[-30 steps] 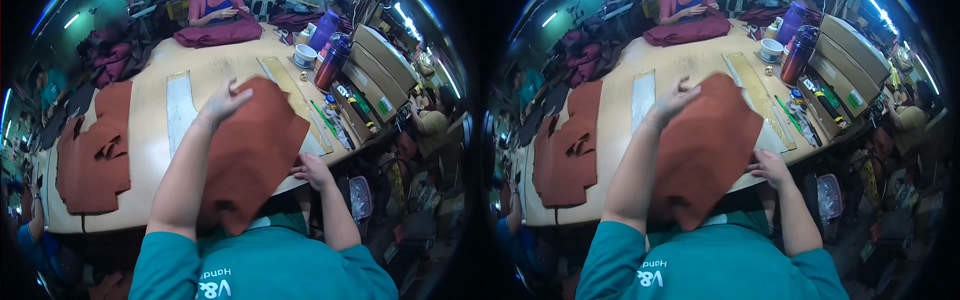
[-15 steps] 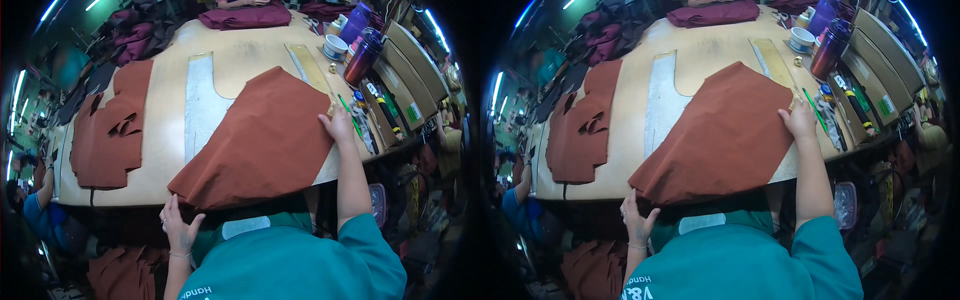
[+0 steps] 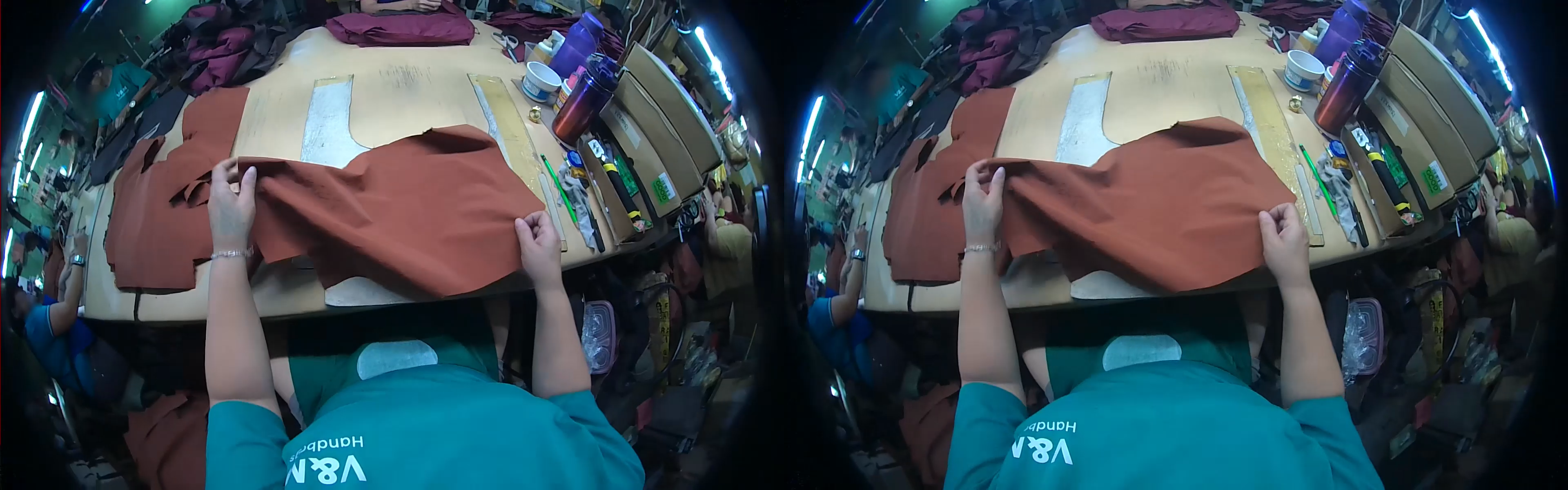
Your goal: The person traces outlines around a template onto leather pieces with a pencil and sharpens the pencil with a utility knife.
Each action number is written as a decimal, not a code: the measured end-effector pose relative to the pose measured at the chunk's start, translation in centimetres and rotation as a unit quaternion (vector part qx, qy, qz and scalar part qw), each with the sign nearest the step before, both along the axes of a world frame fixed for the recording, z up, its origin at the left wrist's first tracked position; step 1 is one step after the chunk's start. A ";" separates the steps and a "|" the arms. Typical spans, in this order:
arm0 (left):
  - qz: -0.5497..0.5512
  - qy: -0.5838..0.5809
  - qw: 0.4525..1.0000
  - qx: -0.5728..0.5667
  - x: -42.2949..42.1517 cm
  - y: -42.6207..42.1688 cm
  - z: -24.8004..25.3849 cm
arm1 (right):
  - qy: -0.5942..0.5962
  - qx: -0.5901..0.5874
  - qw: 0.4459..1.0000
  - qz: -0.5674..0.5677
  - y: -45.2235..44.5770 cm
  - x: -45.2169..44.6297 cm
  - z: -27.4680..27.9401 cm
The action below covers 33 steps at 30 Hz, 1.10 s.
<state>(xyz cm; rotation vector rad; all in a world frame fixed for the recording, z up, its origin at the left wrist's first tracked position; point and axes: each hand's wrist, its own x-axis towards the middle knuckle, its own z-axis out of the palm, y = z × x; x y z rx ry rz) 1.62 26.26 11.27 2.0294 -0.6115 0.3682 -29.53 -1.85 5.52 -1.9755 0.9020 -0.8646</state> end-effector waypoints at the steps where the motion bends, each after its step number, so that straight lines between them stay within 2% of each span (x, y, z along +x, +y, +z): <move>1: 0.042 -0.028 0.998 0.039 1.0 0.8 -1.3 | -0.043 0.028 0.999 0.010 0.9 -0.1 0.1; 2: 0.084 -0.057 0.992 0.078 1.5 1.2 -2.3 | -0.089 0.057 0.994 0.021 1.4 -0.3 0.1; 4: 0.164 -0.157 0.959 0.173 -0.7 2.8 -4.7 | -0.070 0.081 0.994 0.035 1.9 -1.3 -0.5; 7: 0.092 -0.024 0.991 0.091 -5.3 4.8 -6.8 | -0.034 0.102 0.993 0.056 1.8 -2.3 -1.7; 10: 0.051 -0.006 0.985 0.165 -8.9 5.2 -7.3 | 0.011 0.092 0.993 0.071 1.1 -1.9 -1.9; 12: 0.047 -0.055 0.976 0.206 -10.6 5.8 -7.1 | 0.021 0.066 0.995 0.070 0.5 -1.7 -2.6; 14: -0.021 -0.090 0.962 0.258 -12.4 6.0 -4.9 | 0.015 0.018 0.997 0.069 0.7 -1.5 -2.9; 15: -0.060 -0.107 0.951 0.284 -13.2 6.1 -4.4 | 0.057 0.066 0.994 0.067 1.0 -1.8 -2.0; 18: -0.123 -0.091 0.927 0.342 -13.1 7.6 -5.9 | 0.077 0.005 0.980 0.183 1.5 -2.7 -0.3; 19: -0.149 -0.102 0.940 0.291 -12.4 7.9 -6.2 | 0.075 0.057 0.967 0.239 1.3 -3.2 0.2; 22: -0.236 -0.101 0.931 0.260 -10.6 8.5 -5.5 | 0.127 0.007 0.940 0.316 1.2 -4.2 1.7; 24: -0.272 -0.089 0.926 0.247 -10.0 8.6 -4.8 | 0.166 -0.016 0.930 0.327 1.2 -4.5 2.4; 26: -0.292 -0.025 0.915 0.278 -9.1 9.3 -4.9 | 0.189 -0.041 0.921 0.339 0.9 -4.8 2.2; 29: -0.220 -0.099 0.921 0.305 -11.0 7.9 -3.3 | 0.144 -0.044 0.947 0.283 1.1 -4.5 1.3; 31: -0.249 -0.108 0.914 0.303 -12.9 6.5 -3.7 | 0.081 -0.044 0.971 0.220 1.4 -3.8 0.5; 32: -0.243 -0.116 0.897 0.351 -16.3 4.3 -4.0 | 0.069 -0.047 0.977 0.197 2.0 -3.5 0.5; 33: -0.213 -0.123 0.907 0.341 -17.6 3.0 -5.0 | 0.060 -0.056 0.981 0.175 2.2 -3.2 0.9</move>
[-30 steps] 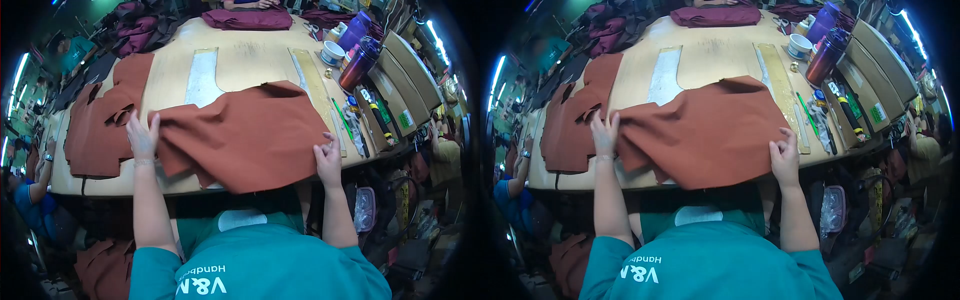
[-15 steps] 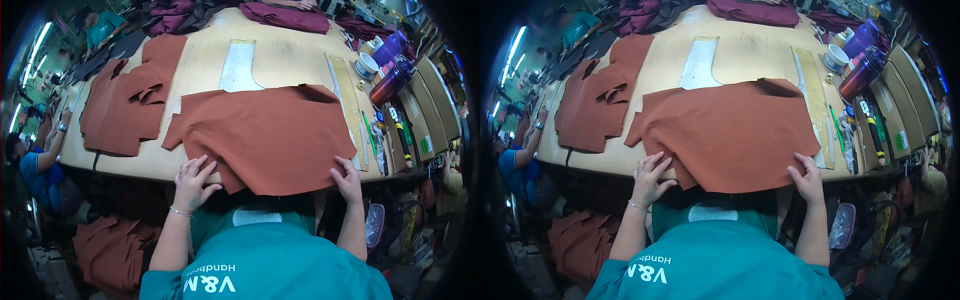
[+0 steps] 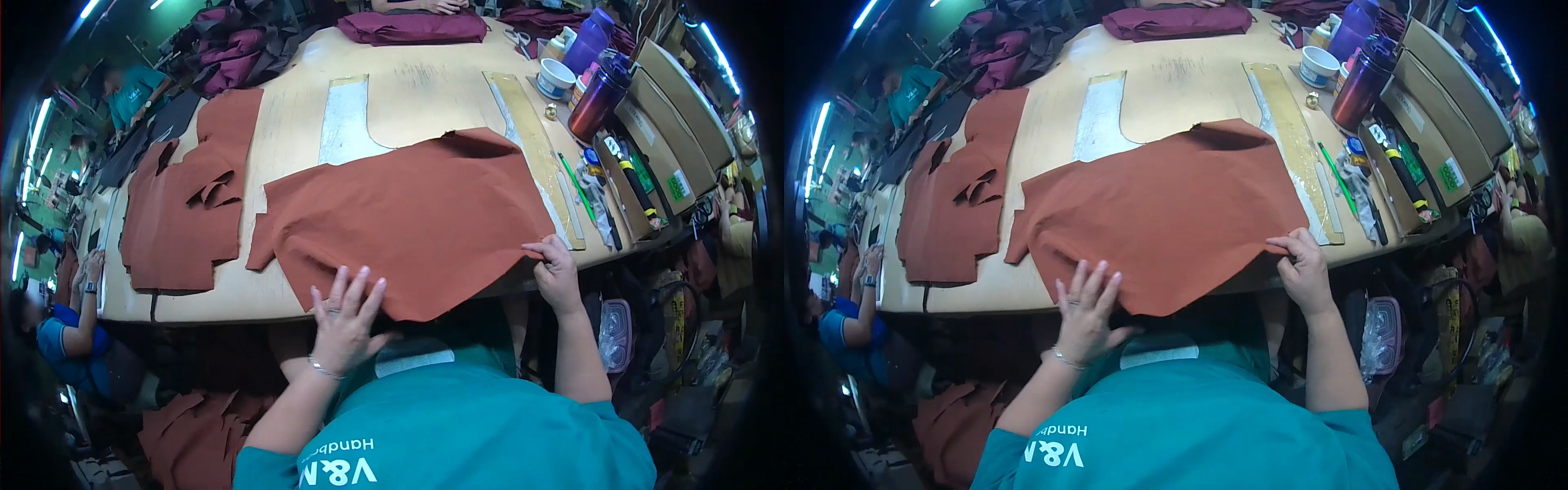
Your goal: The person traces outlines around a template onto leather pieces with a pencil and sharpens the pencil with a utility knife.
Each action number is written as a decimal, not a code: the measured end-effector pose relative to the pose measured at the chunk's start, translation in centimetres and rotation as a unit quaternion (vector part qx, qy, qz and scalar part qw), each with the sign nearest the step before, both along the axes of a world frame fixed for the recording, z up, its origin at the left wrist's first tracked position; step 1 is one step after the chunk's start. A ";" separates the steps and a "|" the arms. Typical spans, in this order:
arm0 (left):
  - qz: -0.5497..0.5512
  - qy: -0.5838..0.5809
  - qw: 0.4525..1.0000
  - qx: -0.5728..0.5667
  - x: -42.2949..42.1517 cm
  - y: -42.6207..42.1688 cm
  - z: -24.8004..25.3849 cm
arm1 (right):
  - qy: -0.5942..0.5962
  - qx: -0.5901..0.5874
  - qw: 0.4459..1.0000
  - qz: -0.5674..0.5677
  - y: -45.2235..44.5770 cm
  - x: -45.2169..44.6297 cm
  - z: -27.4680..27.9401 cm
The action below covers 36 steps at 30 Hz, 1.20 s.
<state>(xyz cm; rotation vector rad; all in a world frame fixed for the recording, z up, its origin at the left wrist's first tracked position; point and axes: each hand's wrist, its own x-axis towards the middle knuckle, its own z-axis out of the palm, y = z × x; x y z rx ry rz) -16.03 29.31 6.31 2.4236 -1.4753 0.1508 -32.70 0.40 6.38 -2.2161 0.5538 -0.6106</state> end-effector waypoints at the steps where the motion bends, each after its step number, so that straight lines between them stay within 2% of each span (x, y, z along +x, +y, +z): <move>1: 0.025 -0.014 0.999 -0.019 -0.4 -0.7 -1.1 | -0.013 -0.009 1.000 -0.022 0.3 0.3 0.4; 2: 0.026 -0.009 0.999 -0.023 -0.2 -0.9 -1.7 | -0.014 -0.027 0.998 -0.046 0.8 0.6 0.9; 4: 0.024 0.001 0.999 -0.029 0.4 -1.2 -2.3 | -0.048 -0.156 0.985 -0.059 1.7 1.0 2.0; 6: 0.016 0.085 0.990 -0.108 0.6 -0.6 -1.8 | -0.043 -0.274 0.959 -0.061 2.0 0.5 3.2; 7: 0.015 0.127 0.981 -0.147 0.8 -0.3 -1.1 | -0.051 -0.277 0.959 -0.047 2.0 0.2 3.7; 9: 0.043 0.052 0.983 -0.172 1.1 0.6 1.2 | -0.067 -0.278 0.958 -0.016 1.9 -0.1 4.6; 10: 0.066 0.064 0.979 -0.184 1.2 1.3 2.0 | -0.073 -0.282 0.956 0.023 2.0 -0.1 5.3; 13: 0.102 0.099 0.963 -0.229 1.4 2.8 3.9 | -0.101 -0.177 0.971 0.124 3.2 -0.5 6.7; 14: 0.114 0.189 0.935 -0.276 1.3 3.0 5.1 | -0.104 -0.199 0.967 0.120 3.5 -0.3 7.5; 15: 0.080 0.128 0.955 -0.257 1.9 3.5 6.4 | -0.092 -0.189 0.970 0.125 3.8 -0.4 8.3; 17: 0.028 0.098 0.976 -0.190 2.4 4.5 9.2 | -0.066 -0.172 0.974 0.135 4.2 -0.7 10.0; 18: 0.042 0.086 0.984 -0.151 2.3 4.8 11.0 | -0.064 -0.141 0.976 0.155 4.1 -0.7 10.8; 20: 0.046 0.051 0.992 -0.106 2.8 5.0 13.4 | -0.086 -0.043 0.990 0.102 4.0 -1.2 12.5; 21: 0.056 0.096 0.993 -0.024 3.5 5.7 14.2 | -0.112 0.015 0.991 0.069 4.0 -1.3 13.1; 23: -0.065 0.134 0.988 0.037 6.9 6.7 14.2 | -0.103 -0.010 0.994 0.032 3.2 -0.3 14.8; 24: -0.111 0.188 0.975 0.050 9.1 5.9 14.4 | -0.027 -0.063 0.983 0.169 0.2 1.1 16.1; 25: -0.157 0.238 0.957 0.062 12.0 4.5 14.7 | -0.002 -0.153 0.967 0.202 -2.1 3.8 15.8; 26: -0.174 0.198 0.963 0.049 15.5 2.6 14.0 | 0.054 -0.136 0.965 0.217 -3.7 7.6 15.7; 27: -0.047 0.175 0.982 0.059 19.3 0.5 13.2 | 0.103 -0.124 0.956 0.246 -5.4 11.8 15.7; 28: -0.029 0.061 0.997 0.043 23.5 -2.1 13.4 | 0.122 -0.105 0.956 0.245 -7.5 15.8 15.0; 29: 0.011 -0.075 0.997 -0.027 29.4 -3.8 12.6 | 0.140 -0.236 0.949 0.157 -10.8 19.7 13.8; 30: 0.079 -0.176 0.979 -0.069 33.4 -5.3 13.9 | 0.065 -0.337 0.932 0.117 -12.8 22.5 14.6; 31: 0.112 -0.236 0.954 -0.151 37.1 -6.7 15.5 | -0.110 -0.426 0.896 0.054 -14.7 24.6 15.3; 32: 0.211 -0.153 0.936 -0.235 35.4 -8.5 18.7 | -0.202 -0.421 0.880 -0.083 -14.4 25.9 17.1; 33: 0.221 -0.055 0.935 -0.273 35.6 -9.3 21.6 | -0.256 -0.419 0.860 -0.139 -13.8 26.3 19.2; 34: 0.220 0.062 0.905 -0.359 35.5 -9.9 23.7 | -0.289 -0.452 0.826 -0.174 -12.9 25.9 21.2; 35: 0.250 0.077 0.874 -0.410 34.7 -10.1 25.4 | -0.292 -0.514 0.784 -0.189 -13.6 25.3 22.6; 36: 0.219 0.012 0.882 -0.418 38.0 -9.5 26.8 | -0.311 -0.520 0.767 -0.211 -12.6 24.5 23.4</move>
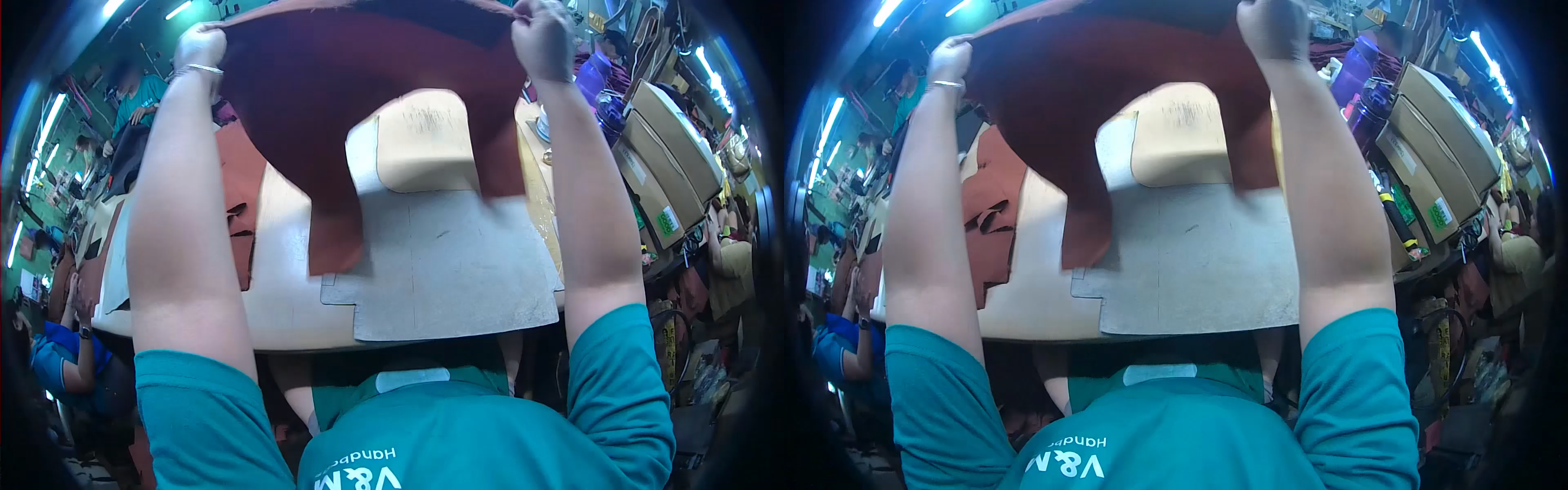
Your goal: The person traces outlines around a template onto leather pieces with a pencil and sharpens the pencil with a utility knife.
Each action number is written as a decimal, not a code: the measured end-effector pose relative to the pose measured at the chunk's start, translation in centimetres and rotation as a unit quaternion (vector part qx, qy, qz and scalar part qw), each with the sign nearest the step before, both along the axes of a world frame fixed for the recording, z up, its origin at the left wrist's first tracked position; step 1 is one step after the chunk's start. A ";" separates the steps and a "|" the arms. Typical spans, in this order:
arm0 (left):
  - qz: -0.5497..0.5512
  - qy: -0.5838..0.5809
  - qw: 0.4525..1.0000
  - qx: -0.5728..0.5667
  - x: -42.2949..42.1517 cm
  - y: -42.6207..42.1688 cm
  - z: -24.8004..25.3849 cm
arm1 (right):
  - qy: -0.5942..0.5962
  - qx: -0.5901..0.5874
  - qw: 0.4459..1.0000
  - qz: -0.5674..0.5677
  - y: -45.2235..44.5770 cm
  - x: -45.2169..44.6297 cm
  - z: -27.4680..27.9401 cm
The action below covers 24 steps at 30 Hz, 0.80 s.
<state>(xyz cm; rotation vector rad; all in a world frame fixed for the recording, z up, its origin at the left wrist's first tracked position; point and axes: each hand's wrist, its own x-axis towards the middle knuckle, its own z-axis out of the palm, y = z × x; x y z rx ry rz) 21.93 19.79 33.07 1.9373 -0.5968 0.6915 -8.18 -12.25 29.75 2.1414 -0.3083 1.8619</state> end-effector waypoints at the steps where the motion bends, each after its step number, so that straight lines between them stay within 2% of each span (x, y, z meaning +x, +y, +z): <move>1: -0.133 0.090 0.963 -0.218 -1.2 -0.3 0.8 | -0.031 -0.013 0.999 -0.011 1.2 -1.0 0.2; 3: -0.165 0.096 0.957 -0.220 -5.1 1.1 1.3 | -0.022 -0.057 0.997 0.047 2.3 -2.7 -0.5; 5: -0.169 -0.096 0.974 -0.114 -5.9 3.4 -1.4 | -0.003 -0.010 0.995 0.101 3.8 -4.6 -3.1; 7: -0.189 -0.186 0.961 -0.075 -8.6 5.4 -5.9 | 0.031 0.018 0.990 0.139 5.0 -6.7 -7.1; 8: -0.214 -0.114 0.967 -0.076 -10.1 6.9 -8.9 | 0.070 0.054 0.986 0.143 6.2 -8.1 -9.3; 9: -0.167 -0.079 0.983 -0.023 -11.0 8.6 -12.4 | 0.110 0.086 0.980 0.140 7.1 -9.6 -11.8; 10: -0.246 -0.012 0.967 -0.059 -14.4 9.0 -14.6 | 0.151 0.105 0.969 0.167 7.7 -10.9 -14.0; 11: -0.239 0.018 0.971 -0.005 -16.8 10.3 -16.8 | 0.205 0.115 0.962 0.137 8.7 -12.3 -16.2; 13: -0.222 0.000 0.969 0.111 -19.6 12.7 -21.7 | 0.281 0.169 0.937 0.123 10.0 -15.3 -20.0; 14: -0.230 0.076 0.965 0.100 -21.6 13.3 -23.6 | 0.350 0.222 0.902 0.121 10.2 -16.9 -21.4; 16: -0.300 0.151 0.915 0.223 -24.3 14.9 -24.9 | 0.452 0.252 0.846 0.133 9.8 -19.4 -23.2; 17: -0.373 0.172 0.868 0.278 -24.8 15.8 -24.7 | 0.498 0.265 0.814 0.140 9.9 -20.0 -23.2; 19: -0.404 0.294 0.819 0.283 -24.3 16.8 -22.6 | 0.604 0.321 0.709 0.170 8.7 -21.5 -20.1; 21: -0.399 0.258 0.868 0.145 -20.8 16.4 -22.2 | 0.655 0.442 0.564 0.241 7.9 -20.0 -16.2; 23: -0.255 0.337 0.906 -0.015 -16.5 14.2 -23.0 | 0.561 0.353 0.704 0.254 9.0 -16.7 -15.7; 24: -0.195 0.337 0.921 -0.026 -14.3 12.5 -23.3 | 0.538 0.356 0.717 0.264 9.4 -14.0 -16.2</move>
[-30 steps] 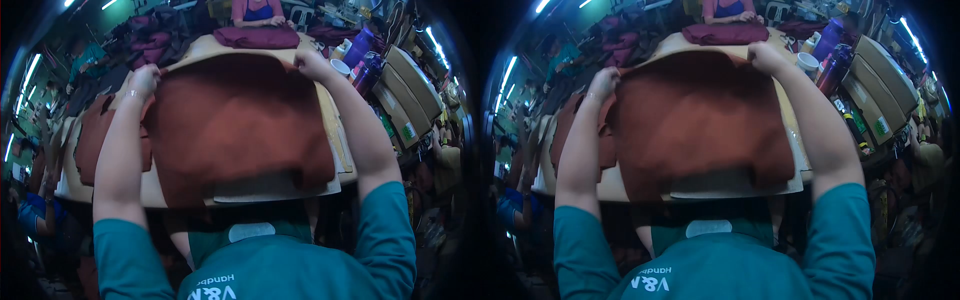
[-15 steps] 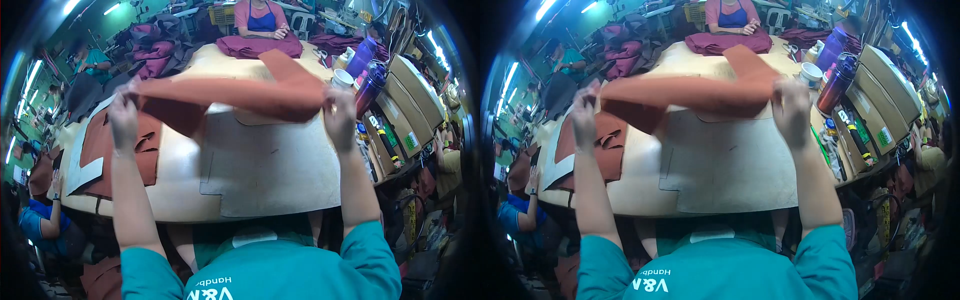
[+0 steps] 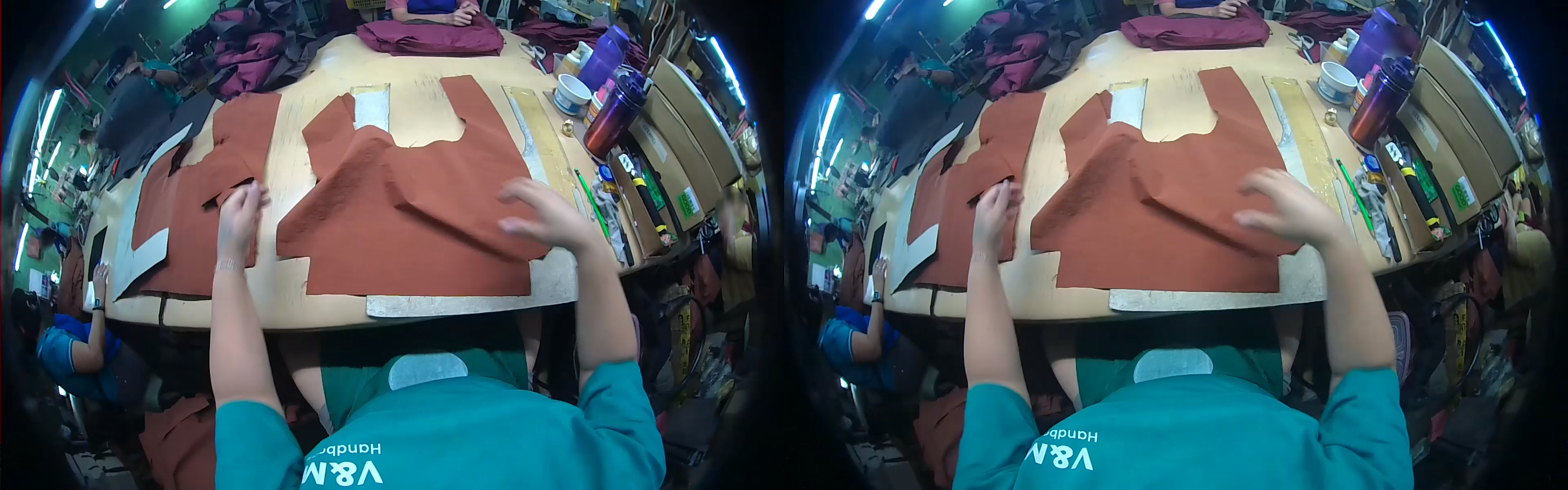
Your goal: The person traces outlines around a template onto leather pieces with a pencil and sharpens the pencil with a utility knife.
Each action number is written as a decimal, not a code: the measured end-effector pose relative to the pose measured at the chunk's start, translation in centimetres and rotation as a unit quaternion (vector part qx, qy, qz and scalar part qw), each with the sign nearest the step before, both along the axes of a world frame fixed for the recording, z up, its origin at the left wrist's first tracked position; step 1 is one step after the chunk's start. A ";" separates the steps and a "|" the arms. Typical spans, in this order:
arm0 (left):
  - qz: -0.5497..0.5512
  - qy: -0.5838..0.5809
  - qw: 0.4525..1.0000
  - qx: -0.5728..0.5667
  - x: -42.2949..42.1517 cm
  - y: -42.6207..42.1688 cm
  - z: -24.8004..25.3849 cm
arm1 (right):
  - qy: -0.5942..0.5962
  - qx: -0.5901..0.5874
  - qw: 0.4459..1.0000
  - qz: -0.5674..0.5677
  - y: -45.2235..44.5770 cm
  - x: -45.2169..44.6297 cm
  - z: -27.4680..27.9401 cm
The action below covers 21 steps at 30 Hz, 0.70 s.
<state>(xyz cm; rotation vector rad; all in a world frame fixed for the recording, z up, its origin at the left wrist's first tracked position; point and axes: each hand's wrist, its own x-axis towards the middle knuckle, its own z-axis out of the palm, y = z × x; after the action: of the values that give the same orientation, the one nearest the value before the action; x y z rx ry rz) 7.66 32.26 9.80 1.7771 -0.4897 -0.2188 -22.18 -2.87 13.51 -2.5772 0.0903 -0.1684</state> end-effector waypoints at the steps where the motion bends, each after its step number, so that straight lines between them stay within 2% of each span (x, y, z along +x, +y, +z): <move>1: 0.060 -0.003 0.998 0.008 2.2 -1.8 -0.4 | -0.027 0.007 1.000 -0.007 0.5 2.9 -1.4; 3: 0.113 0.005 0.983 0.148 7.1 -4.7 -2.5 | 0.042 -0.037 0.997 -0.052 1.8 7.5 -4.3; 4: 0.107 -0.070 0.964 0.232 10.2 -5.6 -5.0 | 0.034 -0.100 0.991 -0.082 2.5 8.8 -6.2; 5: 0.105 -0.080 0.950 0.282 11.5 -6.8 -5.7 | 0.027 -0.162 0.980 -0.111 3.4 9.4 -7.8; 6: 0.102 -0.090 0.934 0.331 12.8 -8.0 -6.2 | 0.057 -0.148 0.980 -0.122 3.7 9.6 -8.1; 7: 0.102 -0.033 0.930 0.351 12.8 -9.3 -6.1 | 0.090 -0.132 0.979 -0.131 3.8 9.8 -8.5; 9: 0.121 -0.047 0.934 0.332 15.8 -10.7 -8.9 | 0.090 -0.140 0.978 -0.129 4.0 9.9 -8.2; 11: 0.110 -0.019 0.939 0.325 15.1 -12.9 -7.5 | 0.083 -0.141 0.978 -0.128 3.8 9.9 -8.7; 12: 0.103 0.016 0.935 0.339 19.0 -13.6 -10.3 | 0.087 -0.137 0.979 -0.123 3.7 10.0 -8.7; 13: 0.125 0.026 0.947 0.296 17.7 -14.9 -8.6 | 0.089 -0.135 0.979 -0.121 3.6 10.1 -8.7; 15: 0.131 0.051 0.948 0.285 19.3 -17.4 -9.0 | 0.102 -0.136 0.978 -0.120 3.5 10.3 -8.5; 16: 0.010 0.084 0.965 0.249 18.7 -18.4 -7.2 | 0.109 -0.134 0.978 -0.119 3.6 10.3 -8.3; 17: 0.005 0.104 0.974 0.200 19.5 -19.4 -6.9 | 0.116 -0.133 0.977 -0.119 3.6 10.4 -8.0; 18: -0.043 0.158 0.982 0.090 23.5 -20.2 -8.1 | 0.118 -0.132 0.977 -0.119 3.5 10.4 -8.0; 19: -0.078 0.104 0.986 -0.105 19.3 -21.0 -3.5 | 0.120 -0.130 0.977 -0.119 3.5 10.4 -8.1; 20: -0.118 0.048 0.984 -0.122 21.4 -21.1 -2.2 | 0.122 -0.127 0.977 -0.117 3.4 10.4 -8.2; 21: -0.056 0.011 0.985 -0.160 22.1 -21.0 -1.0 | 0.125 -0.129 0.976 -0.119 3.2 10.5 -8.2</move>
<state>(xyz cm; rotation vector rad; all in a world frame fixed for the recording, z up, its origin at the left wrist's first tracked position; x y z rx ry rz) 29.78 11.21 8.82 1.4344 -0.5759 -0.2251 -11.67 0.31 5.35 -2.8301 0.5026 0.0632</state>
